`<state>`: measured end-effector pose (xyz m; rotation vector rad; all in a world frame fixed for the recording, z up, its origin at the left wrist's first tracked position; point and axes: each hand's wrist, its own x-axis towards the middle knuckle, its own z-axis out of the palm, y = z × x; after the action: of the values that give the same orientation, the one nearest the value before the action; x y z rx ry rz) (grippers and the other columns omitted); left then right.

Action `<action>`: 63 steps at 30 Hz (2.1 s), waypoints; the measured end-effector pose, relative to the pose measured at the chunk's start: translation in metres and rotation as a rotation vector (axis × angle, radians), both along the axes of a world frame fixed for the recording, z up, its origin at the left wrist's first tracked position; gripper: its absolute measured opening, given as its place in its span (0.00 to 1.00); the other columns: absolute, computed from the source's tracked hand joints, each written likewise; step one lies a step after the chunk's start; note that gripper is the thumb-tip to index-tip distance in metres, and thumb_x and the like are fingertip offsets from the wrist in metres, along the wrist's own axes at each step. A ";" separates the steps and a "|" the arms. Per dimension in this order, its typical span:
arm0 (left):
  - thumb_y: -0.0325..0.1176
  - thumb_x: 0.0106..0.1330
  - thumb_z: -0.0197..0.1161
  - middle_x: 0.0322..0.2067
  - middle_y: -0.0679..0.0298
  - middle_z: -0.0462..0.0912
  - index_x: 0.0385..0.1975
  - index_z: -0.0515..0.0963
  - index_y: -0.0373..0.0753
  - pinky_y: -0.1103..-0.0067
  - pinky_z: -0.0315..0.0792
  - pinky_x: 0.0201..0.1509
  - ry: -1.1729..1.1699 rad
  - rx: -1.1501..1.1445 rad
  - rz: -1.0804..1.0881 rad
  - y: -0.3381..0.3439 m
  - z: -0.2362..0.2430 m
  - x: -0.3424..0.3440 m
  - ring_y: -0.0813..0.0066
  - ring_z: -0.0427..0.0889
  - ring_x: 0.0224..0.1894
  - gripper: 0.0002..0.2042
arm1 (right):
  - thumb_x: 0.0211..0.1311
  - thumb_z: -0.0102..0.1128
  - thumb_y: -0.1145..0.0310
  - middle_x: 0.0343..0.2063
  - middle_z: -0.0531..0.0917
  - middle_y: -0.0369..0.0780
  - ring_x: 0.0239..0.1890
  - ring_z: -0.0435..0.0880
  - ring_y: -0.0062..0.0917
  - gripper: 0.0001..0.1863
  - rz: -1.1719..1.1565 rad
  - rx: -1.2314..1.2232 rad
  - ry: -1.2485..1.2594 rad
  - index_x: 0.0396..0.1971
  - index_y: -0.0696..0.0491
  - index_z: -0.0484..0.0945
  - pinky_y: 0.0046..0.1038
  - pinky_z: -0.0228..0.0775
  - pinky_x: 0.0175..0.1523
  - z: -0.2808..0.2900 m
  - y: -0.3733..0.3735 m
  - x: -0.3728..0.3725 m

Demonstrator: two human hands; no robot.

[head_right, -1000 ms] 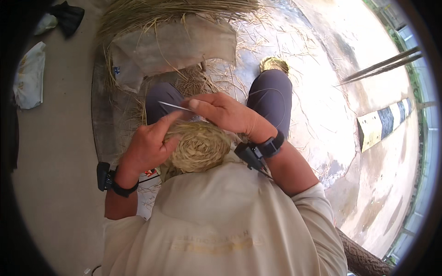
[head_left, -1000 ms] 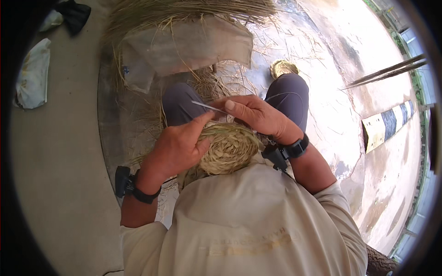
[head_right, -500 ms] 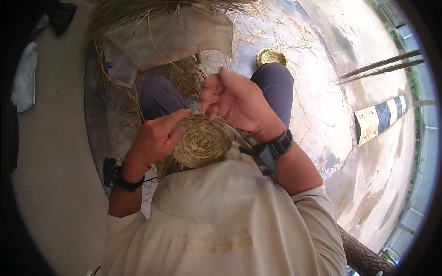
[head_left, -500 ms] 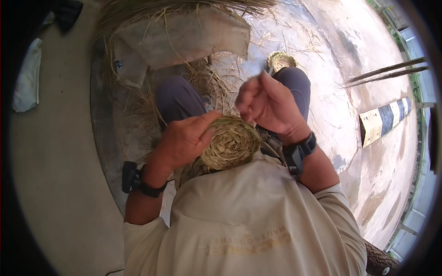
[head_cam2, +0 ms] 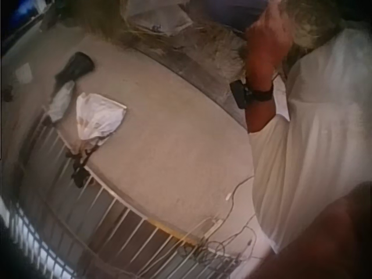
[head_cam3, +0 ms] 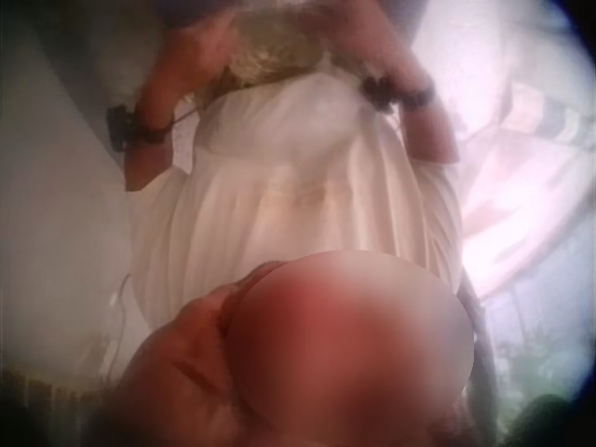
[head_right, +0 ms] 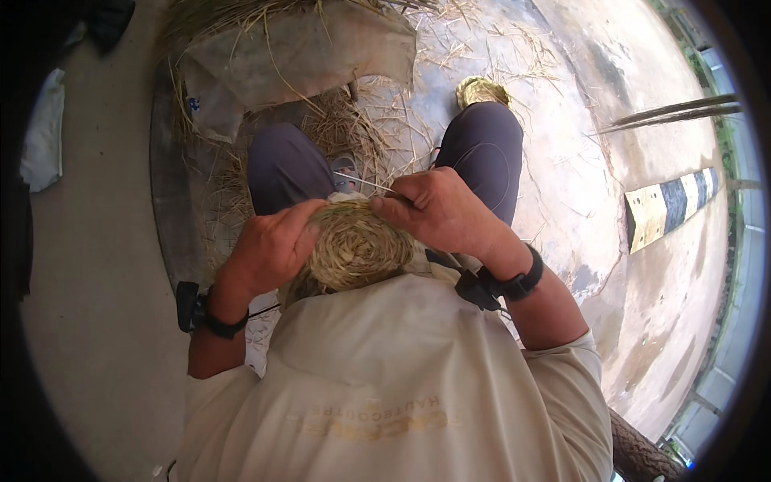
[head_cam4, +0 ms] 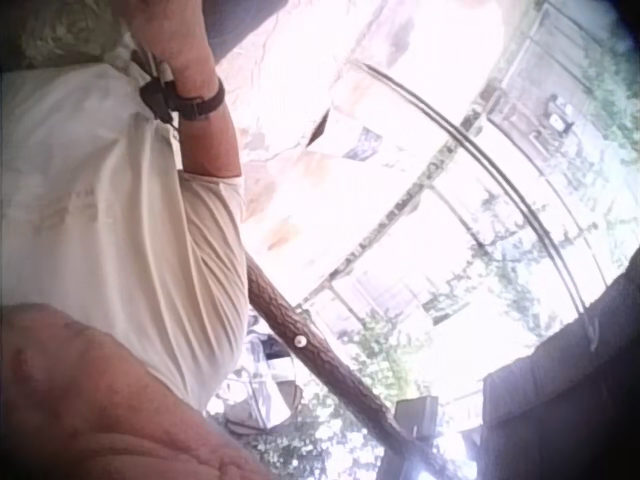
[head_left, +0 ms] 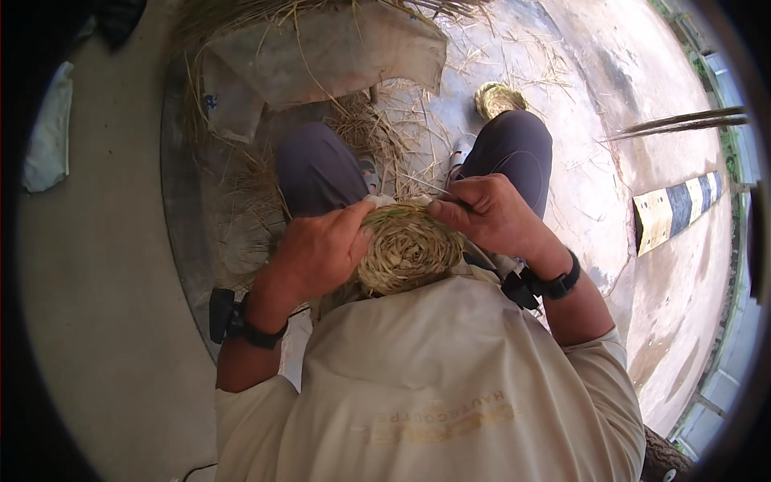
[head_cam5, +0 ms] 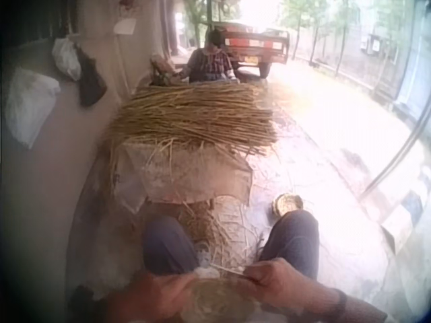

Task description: Weaving a straw mat or base by hand using a needle and thread.

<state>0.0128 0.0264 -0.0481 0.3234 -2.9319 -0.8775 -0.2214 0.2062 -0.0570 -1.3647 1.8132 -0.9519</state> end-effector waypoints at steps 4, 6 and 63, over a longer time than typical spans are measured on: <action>0.29 0.72 0.62 0.39 0.43 0.87 0.54 0.78 0.30 0.59 0.82 0.39 0.006 0.028 0.054 0.007 -0.011 0.014 0.43 0.88 0.38 0.15 | 0.72 0.68 0.63 0.14 0.65 0.46 0.16 0.61 0.28 0.23 -0.076 -0.021 -0.041 0.19 0.60 0.73 0.36 0.61 0.25 -0.004 0.008 0.005; 0.28 0.72 0.62 0.37 0.42 0.86 0.54 0.78 0.29 0.58 0.81 0.38 0.053 0.059 0.094 0.015 -0.015 0.011 0.42 0.88 0.38 0.14 | 0.74 0.67 0.63 0.14 0.68 0.43 0.17 0.64 0.24 0.23 -0.115 0.016 -0.096 0.18 0.60 0.74 0.34 0.63 0.26 -0.012 0.013 0.005; 0.33 0.75 0.62 0.32 0.46 0.87 0.51 0.83 0.34 0.68 0.80 0.38 0.248 0.181 0.596 -0.001 0.002 0.005 0.53 0.91 0.34 0.12 | 0.68 0.62 0.71 0.23 0.83 0.48 0.25 0.85 0.47 0.08 0.088 -0.281 0.050 0.43 0.56 0.82 0.44 0.77 0.32 0.009 -0.014 0.053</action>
<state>0.0179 0.0256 -0.0464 0.9563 -2.3213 -0.9872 -0.1681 0.1919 -0.0484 -1.6373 1.6858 -1.1674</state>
